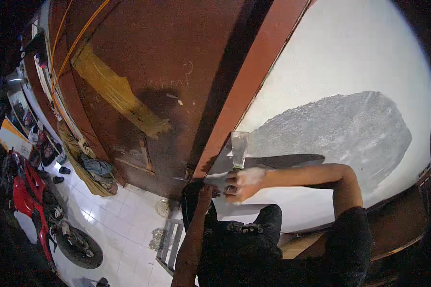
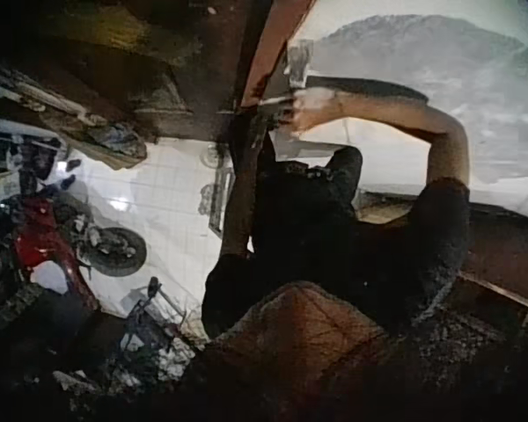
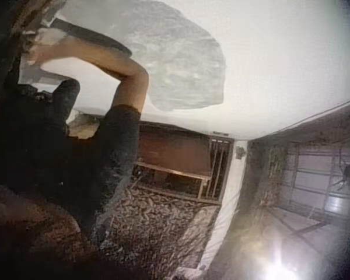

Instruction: Scrape a damaged or uneven section of an indoor wall using a metal putty knife or scraper to prepare for painting.

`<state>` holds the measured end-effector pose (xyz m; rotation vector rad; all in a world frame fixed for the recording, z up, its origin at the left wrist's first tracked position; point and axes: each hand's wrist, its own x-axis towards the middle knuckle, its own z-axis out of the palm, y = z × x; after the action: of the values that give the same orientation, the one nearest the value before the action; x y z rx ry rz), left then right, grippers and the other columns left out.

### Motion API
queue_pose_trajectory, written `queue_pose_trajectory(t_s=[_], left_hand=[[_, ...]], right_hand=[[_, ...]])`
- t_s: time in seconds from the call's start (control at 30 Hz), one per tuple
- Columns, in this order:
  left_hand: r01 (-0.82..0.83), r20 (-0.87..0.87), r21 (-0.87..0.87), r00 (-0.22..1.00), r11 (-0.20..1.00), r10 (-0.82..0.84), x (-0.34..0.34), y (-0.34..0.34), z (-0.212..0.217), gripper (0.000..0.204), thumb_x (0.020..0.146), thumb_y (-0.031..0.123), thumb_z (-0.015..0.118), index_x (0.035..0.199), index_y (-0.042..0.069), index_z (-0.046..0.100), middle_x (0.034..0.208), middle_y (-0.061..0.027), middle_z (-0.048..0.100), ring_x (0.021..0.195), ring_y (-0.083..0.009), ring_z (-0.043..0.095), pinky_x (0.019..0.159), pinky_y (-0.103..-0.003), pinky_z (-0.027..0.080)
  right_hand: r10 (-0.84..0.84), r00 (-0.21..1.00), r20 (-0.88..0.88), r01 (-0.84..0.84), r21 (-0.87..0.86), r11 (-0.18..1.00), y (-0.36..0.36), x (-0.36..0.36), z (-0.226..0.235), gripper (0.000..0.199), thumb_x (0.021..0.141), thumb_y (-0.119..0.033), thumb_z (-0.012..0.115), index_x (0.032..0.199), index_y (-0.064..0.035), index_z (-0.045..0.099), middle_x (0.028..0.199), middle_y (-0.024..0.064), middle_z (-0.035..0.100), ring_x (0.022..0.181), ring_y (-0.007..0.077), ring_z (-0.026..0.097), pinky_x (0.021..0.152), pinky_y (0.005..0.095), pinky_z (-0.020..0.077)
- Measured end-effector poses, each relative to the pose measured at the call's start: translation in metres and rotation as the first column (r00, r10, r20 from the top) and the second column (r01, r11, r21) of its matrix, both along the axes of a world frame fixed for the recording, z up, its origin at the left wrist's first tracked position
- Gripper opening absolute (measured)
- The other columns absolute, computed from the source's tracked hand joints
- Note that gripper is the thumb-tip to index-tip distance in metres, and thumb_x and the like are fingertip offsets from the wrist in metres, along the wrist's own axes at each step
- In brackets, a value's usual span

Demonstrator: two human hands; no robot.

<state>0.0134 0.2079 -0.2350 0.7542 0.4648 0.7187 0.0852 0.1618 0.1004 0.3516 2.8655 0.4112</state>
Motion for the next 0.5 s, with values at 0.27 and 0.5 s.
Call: queue_pose_trajectory(t_s=[0.27, 0.5], left_hand=[[-0.025, -0.072, 0.074, 0.997, 0.997, 0.03, 0.0, -0.004, 0.018, 0.037, 0.085, 0.035, 0.047, 0.093, 0.0, 0.056, 0.077, -0.015, 0.062, 0.062, -0.0224, 0.061, 0.059, -0.033, 0.049], [-0.019, -0.127, 0.033, 0.992, 0.999, 0.023, -0.012, 0.002, 0.032, 0.034, 0.085, 0.032, 0.048, 0.092, 0.0, 0.056, 0.076, -0.0124, 0.062, 0.062, -0.022, 0.061, 0.057, -0.033, 0.048]], right_hand=[[-0.007, 0.913, 0.408, 0.164, -0.35, 0.922, -0.002, 0.021, -0.017, 0.02, 0.082, -0.026, 0.046, 0.087, -0.0087, 0.054, 0.076, 0.0029, 0.057, 0.065, 0.0214, 0.057, 0.055, 0.0317, 0.0481], [0.219, 0.817, -0.534, -0.473, -0.402, 0.784, -0.016, 0.022, -0.119, 0.033, 0.086, -0.025, 0.04, 0.111, -0.0041, 0.043, 0.103, 0.0117, 0.05, 0.09, 0.0236, 0.053, 0.076, 0.0403, 0.0468]])
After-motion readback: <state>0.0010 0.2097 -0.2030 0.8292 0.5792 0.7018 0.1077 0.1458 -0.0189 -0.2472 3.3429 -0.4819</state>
